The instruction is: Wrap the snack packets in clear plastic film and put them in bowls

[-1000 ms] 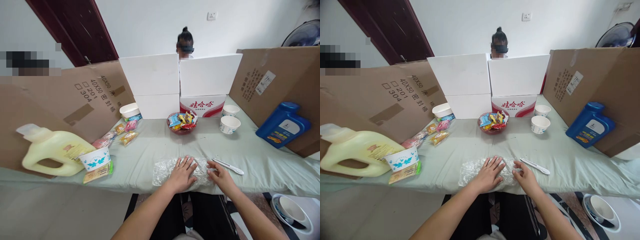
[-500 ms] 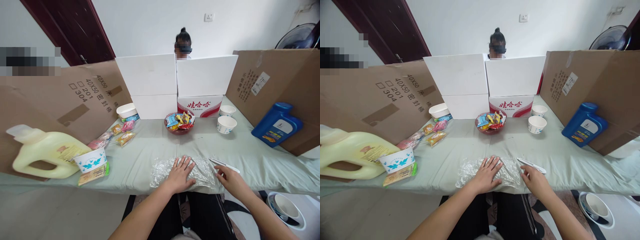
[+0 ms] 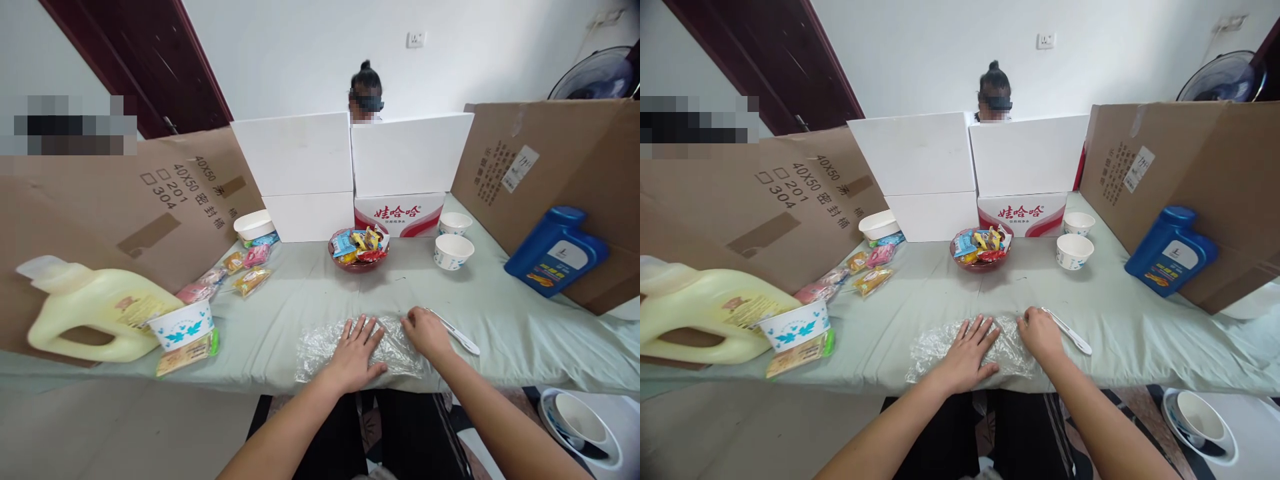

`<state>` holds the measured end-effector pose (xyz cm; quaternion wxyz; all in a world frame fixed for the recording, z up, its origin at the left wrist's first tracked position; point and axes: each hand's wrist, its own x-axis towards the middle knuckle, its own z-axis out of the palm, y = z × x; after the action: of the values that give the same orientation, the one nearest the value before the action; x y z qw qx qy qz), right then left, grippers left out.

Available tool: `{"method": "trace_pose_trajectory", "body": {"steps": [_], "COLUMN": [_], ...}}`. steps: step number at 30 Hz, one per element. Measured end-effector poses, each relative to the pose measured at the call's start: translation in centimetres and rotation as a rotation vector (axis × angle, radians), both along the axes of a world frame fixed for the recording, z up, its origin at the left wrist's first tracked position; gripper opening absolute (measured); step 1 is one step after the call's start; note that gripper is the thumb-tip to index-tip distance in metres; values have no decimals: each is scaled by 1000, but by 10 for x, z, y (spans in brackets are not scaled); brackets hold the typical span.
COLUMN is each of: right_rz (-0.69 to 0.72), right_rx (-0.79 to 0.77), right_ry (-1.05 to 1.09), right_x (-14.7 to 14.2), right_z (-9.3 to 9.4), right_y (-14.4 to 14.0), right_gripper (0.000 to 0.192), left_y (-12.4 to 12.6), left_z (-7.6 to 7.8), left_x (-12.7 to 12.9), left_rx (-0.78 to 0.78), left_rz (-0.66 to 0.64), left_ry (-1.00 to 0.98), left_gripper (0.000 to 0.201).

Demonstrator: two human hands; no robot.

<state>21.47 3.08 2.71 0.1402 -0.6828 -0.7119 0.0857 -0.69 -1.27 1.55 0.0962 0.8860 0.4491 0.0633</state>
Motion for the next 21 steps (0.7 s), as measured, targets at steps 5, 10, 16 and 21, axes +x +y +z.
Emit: {"method": "trace_pose_trajectory", "body": {"steps": [5, 10, 16, 21], "right_rz": [42, 35, 73, 341], "right_rx": [20, 38, 103, 177], "right_ry": [-70, -141, -230, -212], "right_x": [-20, -5, 15, -5], "right_z": [-1, -4, 8, 1], "right_y": [6, 22, 28, 11], "right_gripper": [21, 29, 23, 39], "left_y": [6, 26, 36, 35], "left_z": [-3, -2, -7, -8], "left_x": [3, 8, 11, 12], "left_rx": [28, 71, 15, 16], "left_rz": [-6, 17, 81, 82], "left_ry": [-20, -25, -26, -25], "left_gripper": [74, 77, 86, 89]}}
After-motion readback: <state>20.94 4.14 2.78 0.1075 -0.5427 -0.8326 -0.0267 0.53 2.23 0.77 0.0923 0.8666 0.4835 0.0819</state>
